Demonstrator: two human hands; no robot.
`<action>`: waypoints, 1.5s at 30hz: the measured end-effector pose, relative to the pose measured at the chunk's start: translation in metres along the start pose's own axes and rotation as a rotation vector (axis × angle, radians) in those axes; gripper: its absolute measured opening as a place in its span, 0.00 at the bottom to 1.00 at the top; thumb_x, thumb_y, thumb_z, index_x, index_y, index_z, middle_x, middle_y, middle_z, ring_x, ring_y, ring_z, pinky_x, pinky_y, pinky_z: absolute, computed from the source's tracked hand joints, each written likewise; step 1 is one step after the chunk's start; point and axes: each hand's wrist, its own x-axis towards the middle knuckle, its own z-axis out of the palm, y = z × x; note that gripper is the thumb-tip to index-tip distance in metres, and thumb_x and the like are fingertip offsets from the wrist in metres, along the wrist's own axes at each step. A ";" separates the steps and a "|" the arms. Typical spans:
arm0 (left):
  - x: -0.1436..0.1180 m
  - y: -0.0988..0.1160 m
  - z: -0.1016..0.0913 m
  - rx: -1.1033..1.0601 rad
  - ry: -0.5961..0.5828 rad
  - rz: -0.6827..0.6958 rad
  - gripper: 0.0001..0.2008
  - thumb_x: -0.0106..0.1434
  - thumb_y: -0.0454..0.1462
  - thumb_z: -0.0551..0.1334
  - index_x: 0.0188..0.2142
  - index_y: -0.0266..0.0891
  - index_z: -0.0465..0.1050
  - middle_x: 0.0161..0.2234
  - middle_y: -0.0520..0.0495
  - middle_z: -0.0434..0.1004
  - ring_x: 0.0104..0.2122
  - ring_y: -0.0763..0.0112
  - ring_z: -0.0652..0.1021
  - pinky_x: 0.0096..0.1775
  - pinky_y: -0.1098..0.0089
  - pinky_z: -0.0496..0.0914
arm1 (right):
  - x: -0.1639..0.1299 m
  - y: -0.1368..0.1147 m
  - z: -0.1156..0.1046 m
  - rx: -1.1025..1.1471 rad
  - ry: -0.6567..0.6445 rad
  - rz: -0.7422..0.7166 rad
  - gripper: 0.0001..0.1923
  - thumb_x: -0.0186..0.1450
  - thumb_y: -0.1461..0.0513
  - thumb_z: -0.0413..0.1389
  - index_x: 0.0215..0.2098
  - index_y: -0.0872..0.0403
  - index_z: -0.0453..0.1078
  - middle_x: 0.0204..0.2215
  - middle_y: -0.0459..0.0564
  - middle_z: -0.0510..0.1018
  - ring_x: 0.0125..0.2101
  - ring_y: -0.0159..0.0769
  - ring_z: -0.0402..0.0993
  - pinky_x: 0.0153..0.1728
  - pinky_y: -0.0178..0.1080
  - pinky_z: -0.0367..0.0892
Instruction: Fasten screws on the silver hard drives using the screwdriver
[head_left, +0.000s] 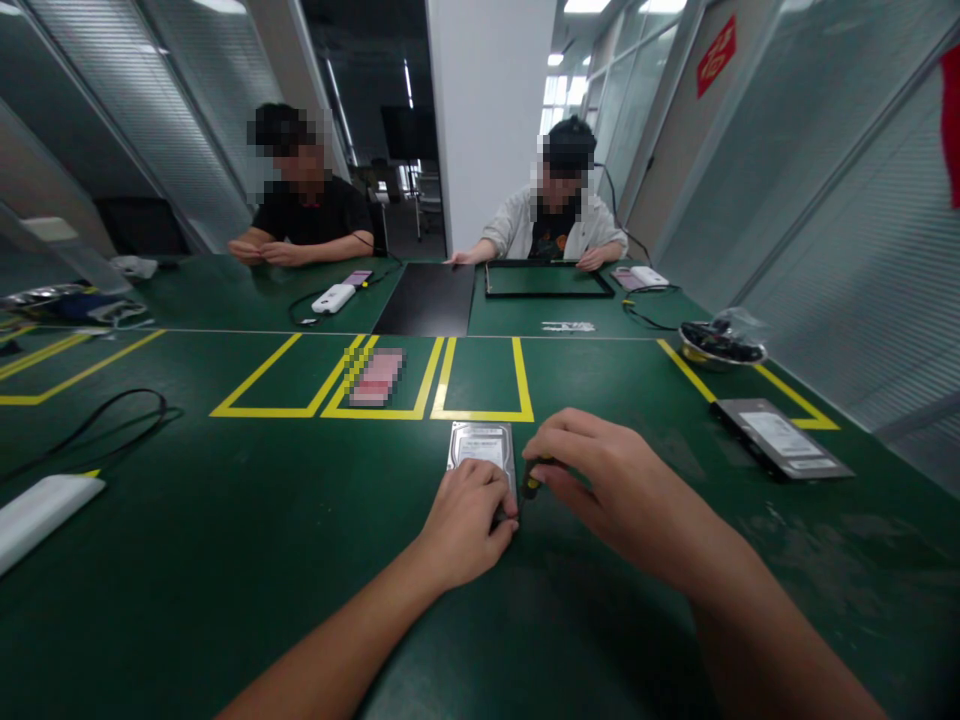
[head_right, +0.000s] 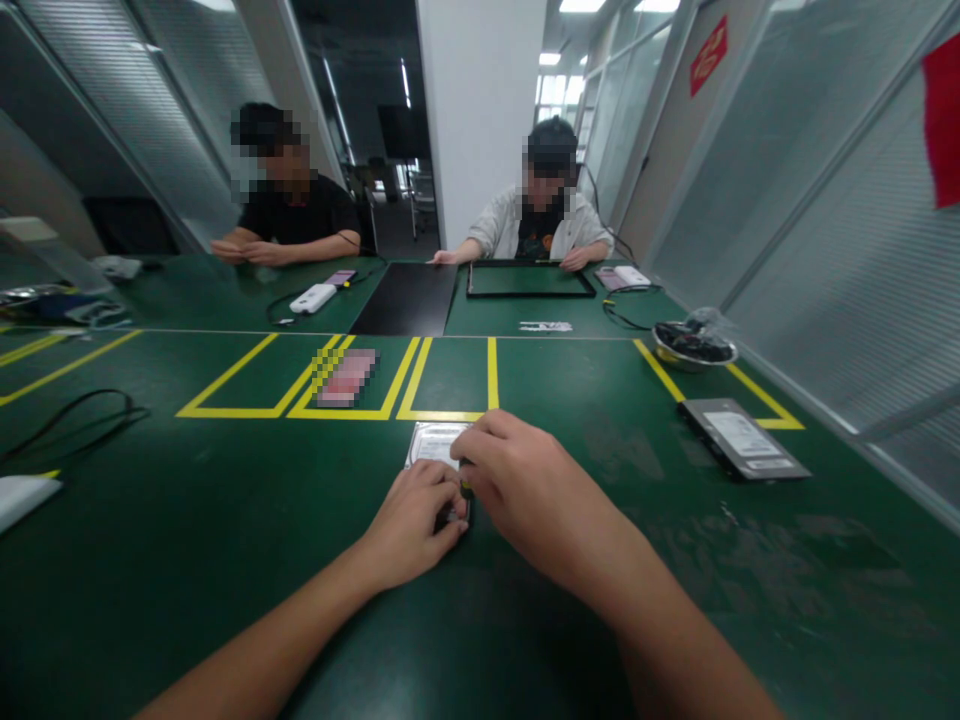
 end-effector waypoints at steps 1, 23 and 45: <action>0.000 0.000 0.000 -0.001 -0.001 -0.002 0.05 0.56 0.33 0.66 0.32 0.41 0.71 0.40 0.48 0.72 0.45 0.57 0.69 0.46 0.58 0.64 | 0.000 0.000 0.000 0.000 0.010 -0.004 0.08 0.68 0.68 0.51 0.38 0.55 0.72 0.40 0.51 0.74 0.39 0.35 0.71 0.40 0.38 0.66; 0.001 0.000 0.001 -0.004 0.013 -0.015 0.05 0.57 0.33 0.67 0.31 0.41 0.71 0.39 0.49 0.71 0.44 0.57 0.69 0.45 0.58 0.63 | -0.002 0.000 0.000 -0.037 0.001 0.030 0.04 0.67 0.66 0.54 0.39 0.54 0.71 0.38 0.49 0.72 0.36 0.35 0.68 0.36 0.38 0.63; -0.001 0.000 0.002 -0.008 0.025 -0.020 0.06 0.57 0.33 0.67 0.32 0.41 0.70 0.41 0.49 0.72 0.45 0.59 0.69 0.48 0.60 0.62 | 0.002 -0.005 0.006 -0.124 0.036 0.046 0.04 0.66 0.62 0.58 0.36 0.55 0.68 0.34 0.47 0.69 0.31 0.32 0.64 0.30 0.35 0.57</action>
